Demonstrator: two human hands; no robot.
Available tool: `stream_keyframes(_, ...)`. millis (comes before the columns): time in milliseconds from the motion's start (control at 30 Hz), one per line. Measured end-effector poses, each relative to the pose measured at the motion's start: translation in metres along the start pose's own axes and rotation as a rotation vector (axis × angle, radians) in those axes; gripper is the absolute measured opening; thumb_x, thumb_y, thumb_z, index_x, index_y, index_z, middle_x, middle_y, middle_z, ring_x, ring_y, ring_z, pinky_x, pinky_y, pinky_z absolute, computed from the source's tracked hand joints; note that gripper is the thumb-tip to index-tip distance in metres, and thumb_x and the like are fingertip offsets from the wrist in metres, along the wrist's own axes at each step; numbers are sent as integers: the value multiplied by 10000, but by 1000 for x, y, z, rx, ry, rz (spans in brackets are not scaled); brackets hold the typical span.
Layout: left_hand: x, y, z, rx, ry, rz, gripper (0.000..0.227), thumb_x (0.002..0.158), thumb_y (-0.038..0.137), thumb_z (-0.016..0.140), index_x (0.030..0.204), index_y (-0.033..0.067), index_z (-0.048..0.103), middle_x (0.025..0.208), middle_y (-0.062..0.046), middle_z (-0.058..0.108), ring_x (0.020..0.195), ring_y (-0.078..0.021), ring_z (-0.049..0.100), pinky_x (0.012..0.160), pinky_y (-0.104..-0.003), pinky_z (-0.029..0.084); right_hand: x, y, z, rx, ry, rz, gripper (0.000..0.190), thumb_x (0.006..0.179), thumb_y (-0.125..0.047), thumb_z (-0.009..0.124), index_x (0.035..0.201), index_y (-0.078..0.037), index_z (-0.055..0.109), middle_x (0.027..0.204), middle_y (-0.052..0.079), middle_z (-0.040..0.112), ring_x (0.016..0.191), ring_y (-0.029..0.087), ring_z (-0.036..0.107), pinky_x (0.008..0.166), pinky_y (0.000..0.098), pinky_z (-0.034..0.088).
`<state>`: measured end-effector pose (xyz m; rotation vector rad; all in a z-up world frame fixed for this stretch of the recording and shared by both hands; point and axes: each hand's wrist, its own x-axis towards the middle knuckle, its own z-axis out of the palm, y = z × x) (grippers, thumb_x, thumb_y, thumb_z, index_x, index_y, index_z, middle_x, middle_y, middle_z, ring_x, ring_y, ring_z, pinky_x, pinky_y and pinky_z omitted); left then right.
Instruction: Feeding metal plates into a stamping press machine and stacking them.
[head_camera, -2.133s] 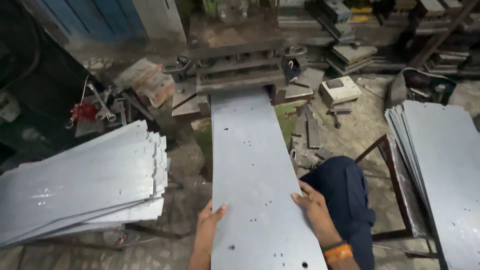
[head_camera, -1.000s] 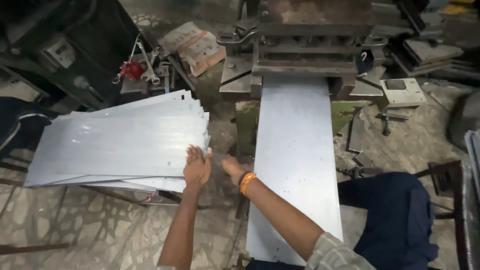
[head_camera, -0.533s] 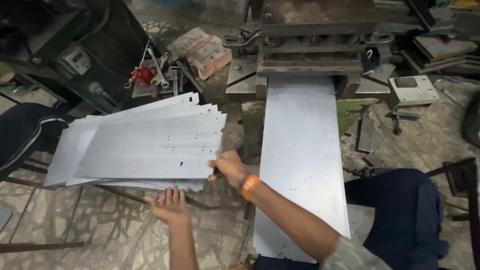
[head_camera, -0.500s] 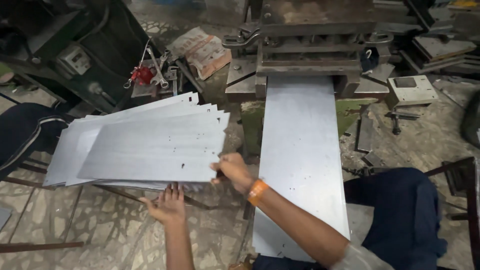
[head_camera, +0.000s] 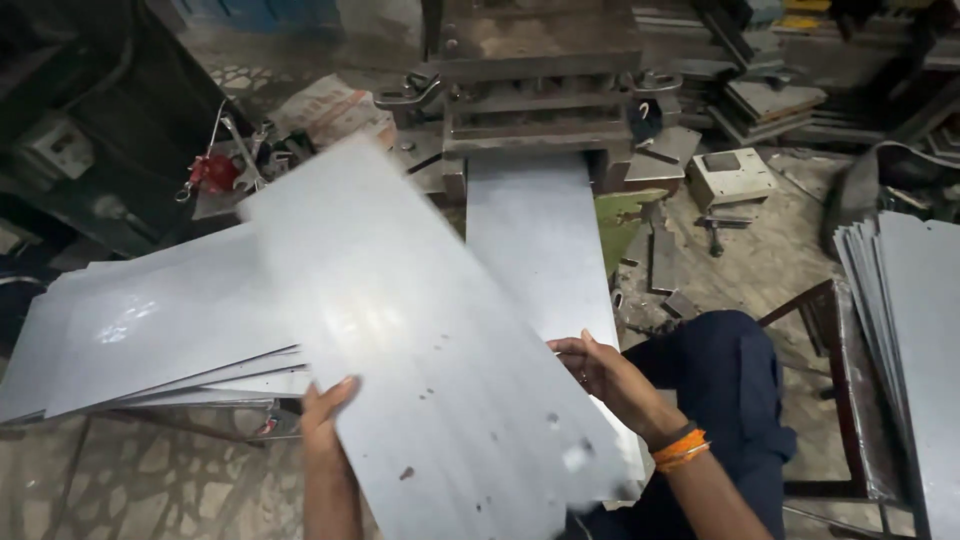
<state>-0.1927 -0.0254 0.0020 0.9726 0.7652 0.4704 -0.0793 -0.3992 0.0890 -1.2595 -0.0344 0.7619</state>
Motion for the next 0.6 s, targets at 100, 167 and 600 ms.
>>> stream_keyframes(100, 23, -39, 19, 13, -188, -140, 677, 771, -31, 646, 1418, -77, 452, 1132, -265, 659, 972, -331, 629, 937, -410, 477, -9, 6, -12, 109, -127, -140, 645, 1010, -420, 392, 1398, 68, 555, 1207, 240, 697, 993, 246, 649, 866, 320, 476)
stream_keyframes(167, 22, -60, 43, 60, -352, -80, 567, 773, -21, 667, 1323, -99, 554, 1076, -245, 680, 920, -294, 620, 877, -371, 476, -8, 20, -26, 35, 118, -137, 587, 919, -265, 542, 1351, 131, 552, 1404, 211, 557, 1166, 259, 572, 983, 319, 420)
stream_keyframes(600, 11, -86, 182, 14, -569, -199, 384, 705, 57, 790, 1069, 40, 669, 810, -86, 706, 676, -216, 716, 671, -318, 555, -1, 18, -91, 43, 530, -373, 439, 890, -137, 728, 1294, 23, 671, 682, 206, 713, 525, 210, 662, 515, 336, 535)
